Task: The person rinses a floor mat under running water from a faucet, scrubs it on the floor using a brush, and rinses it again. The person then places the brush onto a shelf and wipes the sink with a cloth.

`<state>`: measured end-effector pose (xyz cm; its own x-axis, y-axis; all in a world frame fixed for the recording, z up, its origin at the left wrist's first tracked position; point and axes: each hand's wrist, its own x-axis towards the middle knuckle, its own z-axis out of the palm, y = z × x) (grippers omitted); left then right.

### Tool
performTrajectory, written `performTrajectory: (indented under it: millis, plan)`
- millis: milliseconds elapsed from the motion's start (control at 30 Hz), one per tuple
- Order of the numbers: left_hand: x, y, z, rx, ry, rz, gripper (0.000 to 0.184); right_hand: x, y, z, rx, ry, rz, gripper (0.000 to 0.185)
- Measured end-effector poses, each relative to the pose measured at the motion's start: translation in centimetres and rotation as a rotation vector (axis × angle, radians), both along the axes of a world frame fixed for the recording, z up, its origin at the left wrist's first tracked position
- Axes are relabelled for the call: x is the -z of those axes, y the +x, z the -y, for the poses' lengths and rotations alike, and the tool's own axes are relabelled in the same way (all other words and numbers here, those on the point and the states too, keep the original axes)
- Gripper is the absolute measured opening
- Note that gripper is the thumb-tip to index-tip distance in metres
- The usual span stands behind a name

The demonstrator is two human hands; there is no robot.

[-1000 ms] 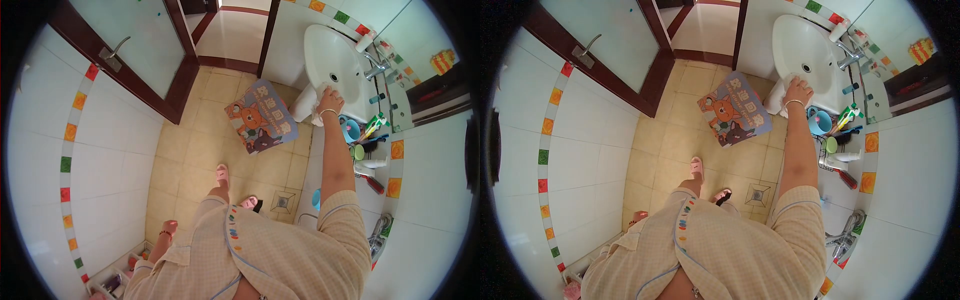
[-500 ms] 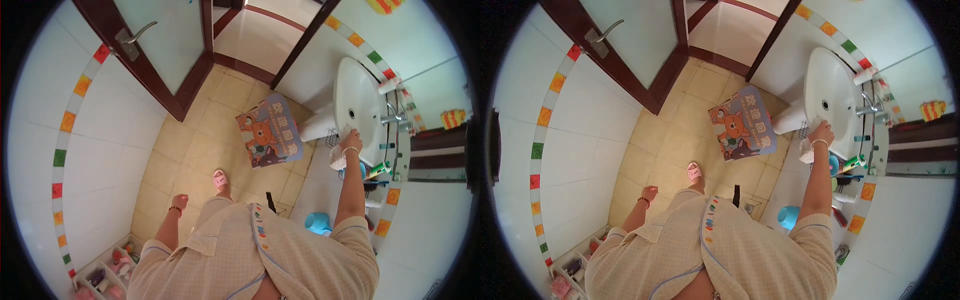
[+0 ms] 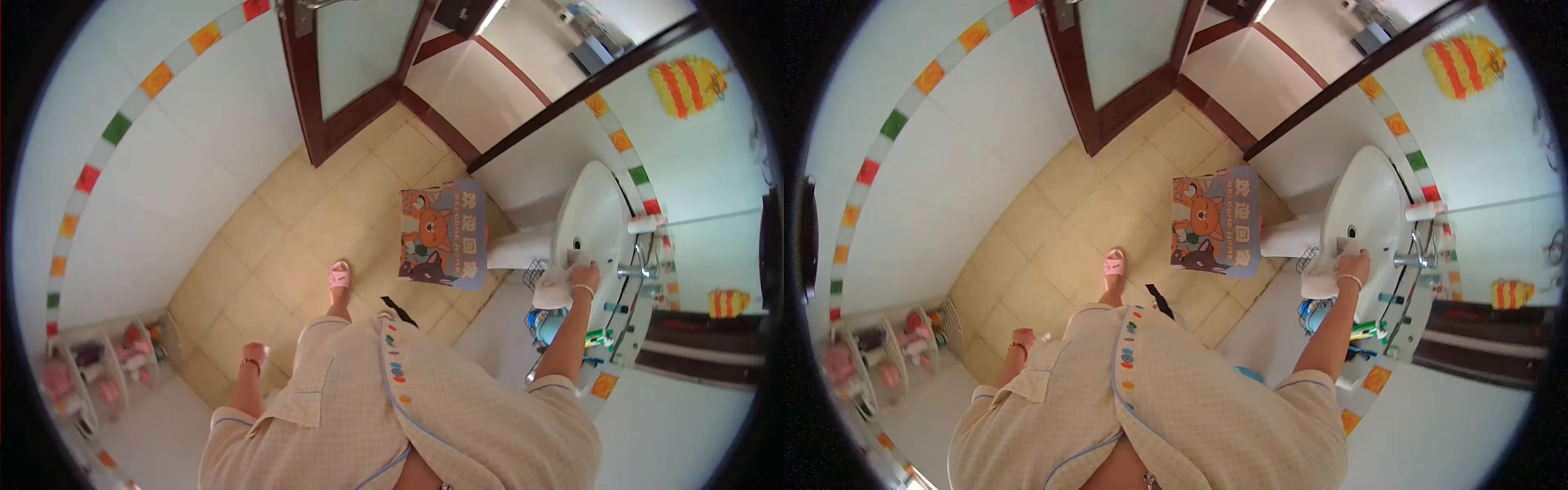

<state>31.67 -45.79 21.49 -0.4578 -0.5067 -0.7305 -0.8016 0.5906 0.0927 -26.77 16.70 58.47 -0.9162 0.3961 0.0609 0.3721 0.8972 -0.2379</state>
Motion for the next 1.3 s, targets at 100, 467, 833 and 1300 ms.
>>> performTrajectory:
  millis: [100, 467, 833, 1300]
  plan:
    - [-2.7, 5.5, -5.8, 0.556, -0.040, 0.201, 0.026, 3.4, -0.8, -2.1, -0.258, -0.026, 0.072, 0.056]
    - [-4.3, 1.4, -13.3, 0.253, 0.128, 0.078, 0.026, 4.8, -1.6, -1.5, -0.229, -0.018, 0.343, 0.078]
    - [-0.2, -4.3, -9.3, -0.798, 0.267, -0.385, 0.027, 6.4, -4.7, -0.8, 0.142, 0.320, 0.636, 0.091]
    - [2.5, 1.5, -18.5, -1.096, 0.251, -0.321, 0.026, 27.5, -6.2, 32.7, -1.222, 0.828, 0.869, 0.027]
